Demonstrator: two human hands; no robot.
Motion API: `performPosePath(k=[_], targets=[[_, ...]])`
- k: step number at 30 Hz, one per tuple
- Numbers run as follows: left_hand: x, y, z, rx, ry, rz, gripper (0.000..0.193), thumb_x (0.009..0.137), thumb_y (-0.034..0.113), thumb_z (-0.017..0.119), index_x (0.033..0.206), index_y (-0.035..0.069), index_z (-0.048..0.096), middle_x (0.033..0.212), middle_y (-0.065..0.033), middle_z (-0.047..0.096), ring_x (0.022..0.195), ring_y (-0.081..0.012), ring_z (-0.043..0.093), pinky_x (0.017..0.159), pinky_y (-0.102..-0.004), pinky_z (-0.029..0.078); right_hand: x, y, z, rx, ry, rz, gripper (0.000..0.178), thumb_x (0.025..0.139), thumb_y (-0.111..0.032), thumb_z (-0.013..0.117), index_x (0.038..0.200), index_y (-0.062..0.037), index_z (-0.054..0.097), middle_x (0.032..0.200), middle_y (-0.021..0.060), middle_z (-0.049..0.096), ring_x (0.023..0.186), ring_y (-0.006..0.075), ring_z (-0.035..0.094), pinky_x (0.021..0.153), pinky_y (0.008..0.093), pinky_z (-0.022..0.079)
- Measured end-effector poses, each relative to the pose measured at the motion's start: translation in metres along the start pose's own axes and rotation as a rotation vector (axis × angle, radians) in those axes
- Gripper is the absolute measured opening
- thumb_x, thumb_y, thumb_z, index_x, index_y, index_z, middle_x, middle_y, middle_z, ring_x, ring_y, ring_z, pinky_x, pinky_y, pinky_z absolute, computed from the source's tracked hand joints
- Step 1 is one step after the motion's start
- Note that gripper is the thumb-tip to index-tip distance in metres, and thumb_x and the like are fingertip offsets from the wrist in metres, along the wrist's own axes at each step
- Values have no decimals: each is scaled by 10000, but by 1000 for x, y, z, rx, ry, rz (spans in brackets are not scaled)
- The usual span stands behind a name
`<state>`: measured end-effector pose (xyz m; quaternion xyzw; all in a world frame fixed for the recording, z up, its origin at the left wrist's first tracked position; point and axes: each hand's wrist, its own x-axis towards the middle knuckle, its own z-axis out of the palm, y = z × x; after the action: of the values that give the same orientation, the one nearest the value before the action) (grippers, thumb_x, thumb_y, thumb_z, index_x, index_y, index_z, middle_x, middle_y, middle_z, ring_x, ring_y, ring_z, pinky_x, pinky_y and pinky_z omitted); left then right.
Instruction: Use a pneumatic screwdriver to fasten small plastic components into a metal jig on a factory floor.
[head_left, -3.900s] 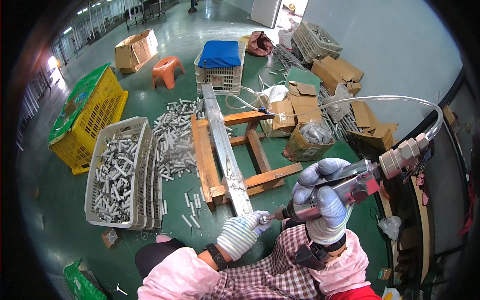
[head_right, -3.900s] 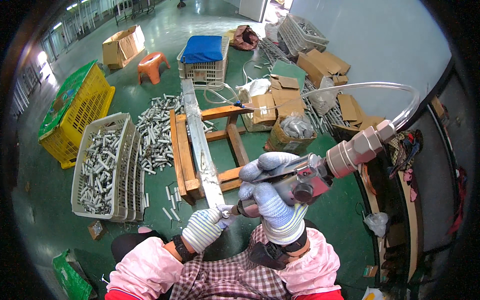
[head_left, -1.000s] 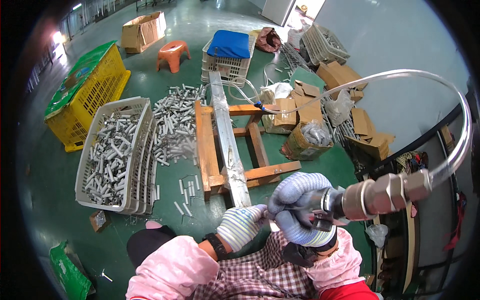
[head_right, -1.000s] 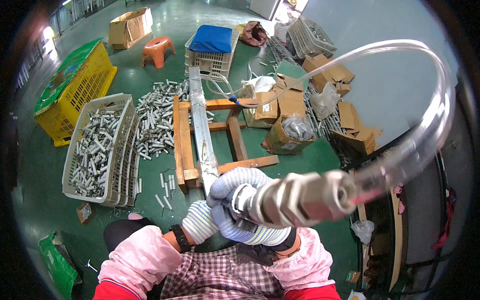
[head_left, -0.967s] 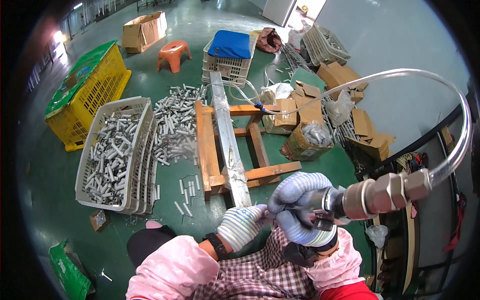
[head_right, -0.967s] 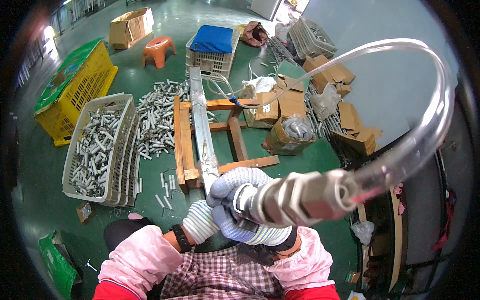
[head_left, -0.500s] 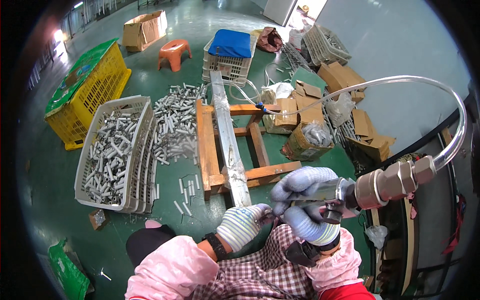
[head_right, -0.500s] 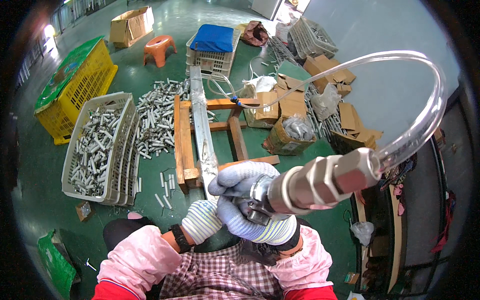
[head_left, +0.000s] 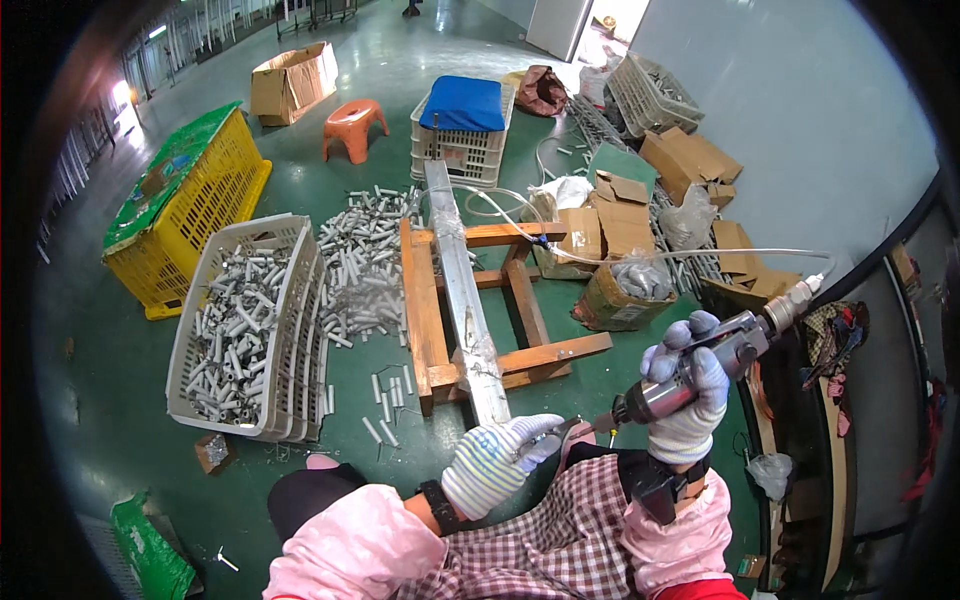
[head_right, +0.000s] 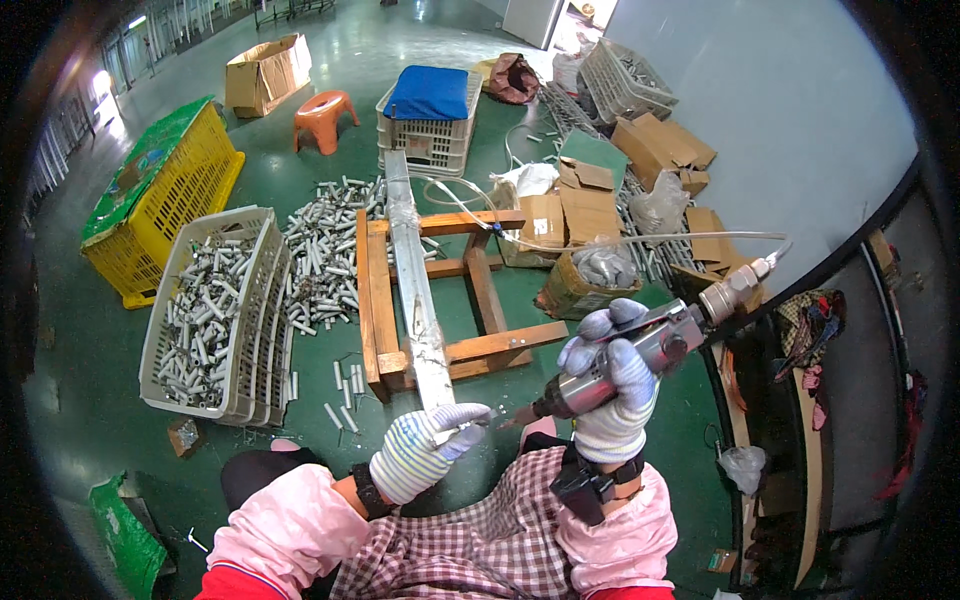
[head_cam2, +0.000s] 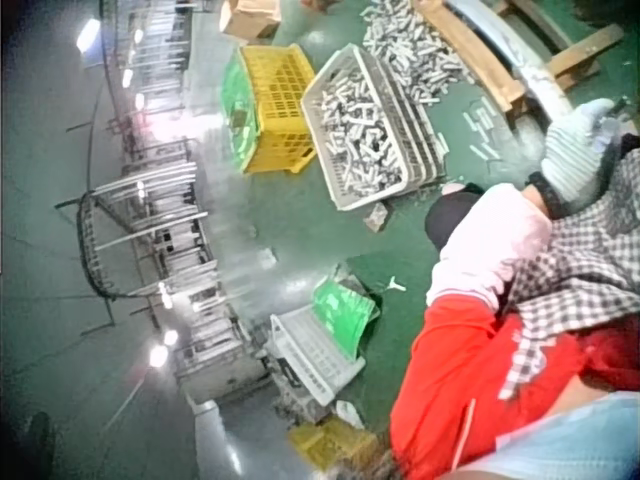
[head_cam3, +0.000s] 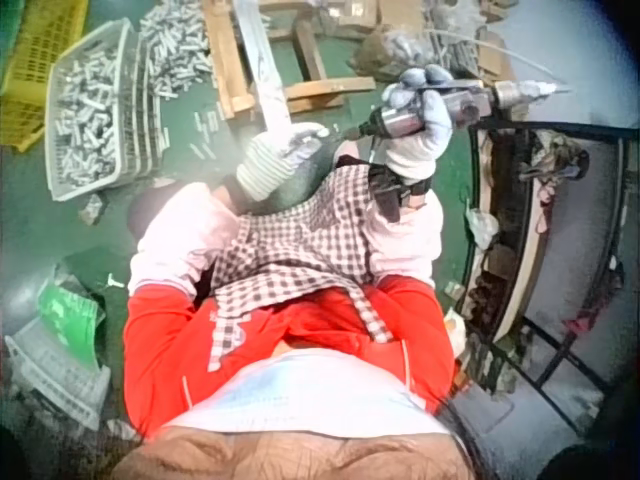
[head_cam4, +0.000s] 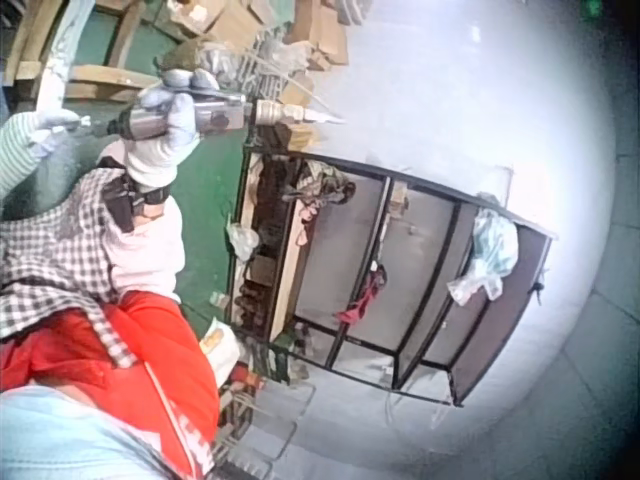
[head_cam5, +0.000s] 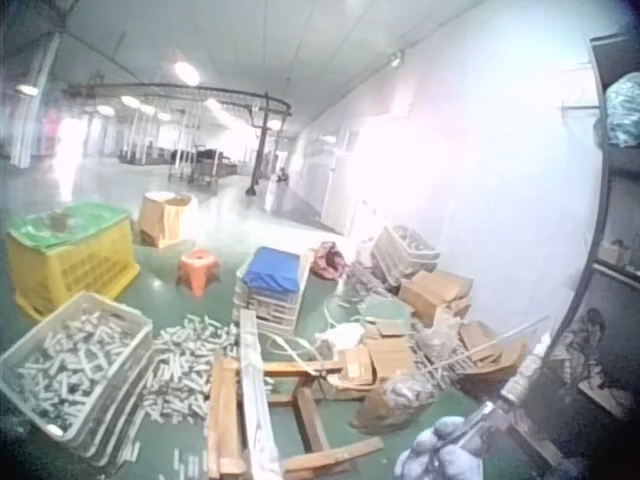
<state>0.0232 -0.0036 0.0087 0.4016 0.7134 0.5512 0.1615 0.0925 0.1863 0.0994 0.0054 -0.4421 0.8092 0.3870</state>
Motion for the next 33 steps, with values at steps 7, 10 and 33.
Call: performPosePath(k=[7, 10, 33], targets=[[3, -3, 10, -14, 4, 205, 234, 881, 208, 588, 1076, 83, 622, 949, -138, 659, 844, -302, 649, 707, -351, 518, 10, -15, -32, 19, 62, -73, 439, 808, -164, 607, 1206, -54, 460, 970, 47, 527, 714, 120, 499, 595, 299, 422], [-2, -6, 5, -115, -76, 29, 300, 910, 297, 550, 1122, 93, 606, 974, -123, 665, 894, -287, 647, 759, -343, 510, 9, -6, -45, 74, 58, -13, 424, 857, -201, 606, 1229, -56, 467, 1016, 77, 592, 599, 129, 515, 611, 312, 443], [19, -83, -75, -767, 290, -684, 417, 922, 444, 498, 1056, 56, 568, 957, -98, 654, 577, -145, 574, 473, -239, 450, 14, 8, -63, 295, 166, 145, 333, 898, -231, 564, 1175, -53, 513, 984, 77, 618, 674, 135, 578, 638, 322, 529]])
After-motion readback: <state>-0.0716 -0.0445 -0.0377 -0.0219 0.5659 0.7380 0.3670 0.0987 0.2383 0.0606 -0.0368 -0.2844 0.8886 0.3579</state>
